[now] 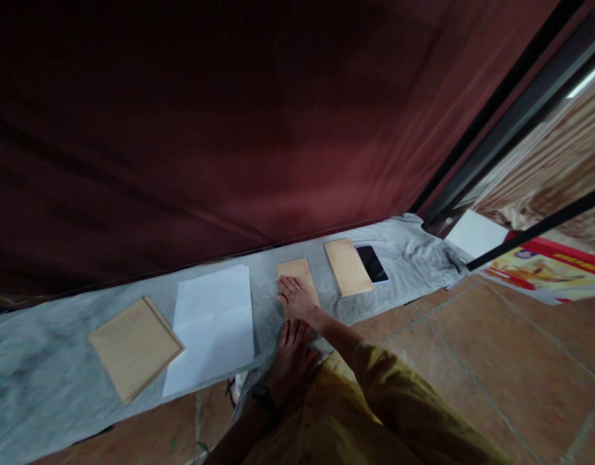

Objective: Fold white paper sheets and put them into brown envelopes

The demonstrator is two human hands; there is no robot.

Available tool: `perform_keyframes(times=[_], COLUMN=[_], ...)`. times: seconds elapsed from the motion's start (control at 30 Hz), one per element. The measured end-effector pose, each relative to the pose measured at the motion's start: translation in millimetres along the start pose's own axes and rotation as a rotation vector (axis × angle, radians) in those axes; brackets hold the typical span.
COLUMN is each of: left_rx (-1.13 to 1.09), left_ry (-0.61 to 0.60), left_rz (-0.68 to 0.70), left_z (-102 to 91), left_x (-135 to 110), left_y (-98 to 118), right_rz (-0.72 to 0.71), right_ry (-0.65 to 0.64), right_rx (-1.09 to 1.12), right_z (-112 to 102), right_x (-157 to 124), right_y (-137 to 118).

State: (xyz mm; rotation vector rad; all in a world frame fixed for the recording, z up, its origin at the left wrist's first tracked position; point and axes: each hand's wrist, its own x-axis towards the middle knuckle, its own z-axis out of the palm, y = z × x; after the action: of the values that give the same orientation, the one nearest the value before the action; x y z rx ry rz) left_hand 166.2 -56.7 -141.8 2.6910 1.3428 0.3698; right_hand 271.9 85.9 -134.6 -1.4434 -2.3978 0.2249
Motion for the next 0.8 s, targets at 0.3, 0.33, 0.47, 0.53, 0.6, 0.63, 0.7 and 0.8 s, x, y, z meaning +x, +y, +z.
perform_keyframes(times=[0.3, 0.33, 0.47, 0.53, 0.6, 0.63, 0.7, 0.8], left_rx=[0.090, 0.095, 0.139, 0.156, 0.152, 0.144, 0.123, 0.082], left_ry=[-0.009, -0.006, 0.019, 0.042, 0.071, 0.084, 0.109, 0.141], left_rz=[-0.018, -0.010, 0.026, 0.047, 0.062, 0.069, 0.079, 0.072], left_z=[-13.8, -14.8, -13.5, -10.5, -6.7, -4.7, -1.2, 1.9], left_x=[10, 11, 10, 7, 4, 2, -3, -10], left_y=[5, 5, 1, -1, -4, -6, -10, -17], right_rz=[0.028, 0.022, 0.006, 0.009, 0.019, 0.027, 0.039, 0.051], right_ry=[0.045, 0.037, -0.001, -0.014, -0.025, -0.030, -0.038, -0.043], right_rx=[0.028, 0.025, 0.007, 0.005, 0.014, 0.020, 0.032, 0.042], right_z=[-34, -37, -43, -45, -46, -47, -48, -50], right_x=[-95, -105, -135, -144, -151, -154, -160, -166], right_y=[10, 10, 9, 9, 10, 11, 14, 17])
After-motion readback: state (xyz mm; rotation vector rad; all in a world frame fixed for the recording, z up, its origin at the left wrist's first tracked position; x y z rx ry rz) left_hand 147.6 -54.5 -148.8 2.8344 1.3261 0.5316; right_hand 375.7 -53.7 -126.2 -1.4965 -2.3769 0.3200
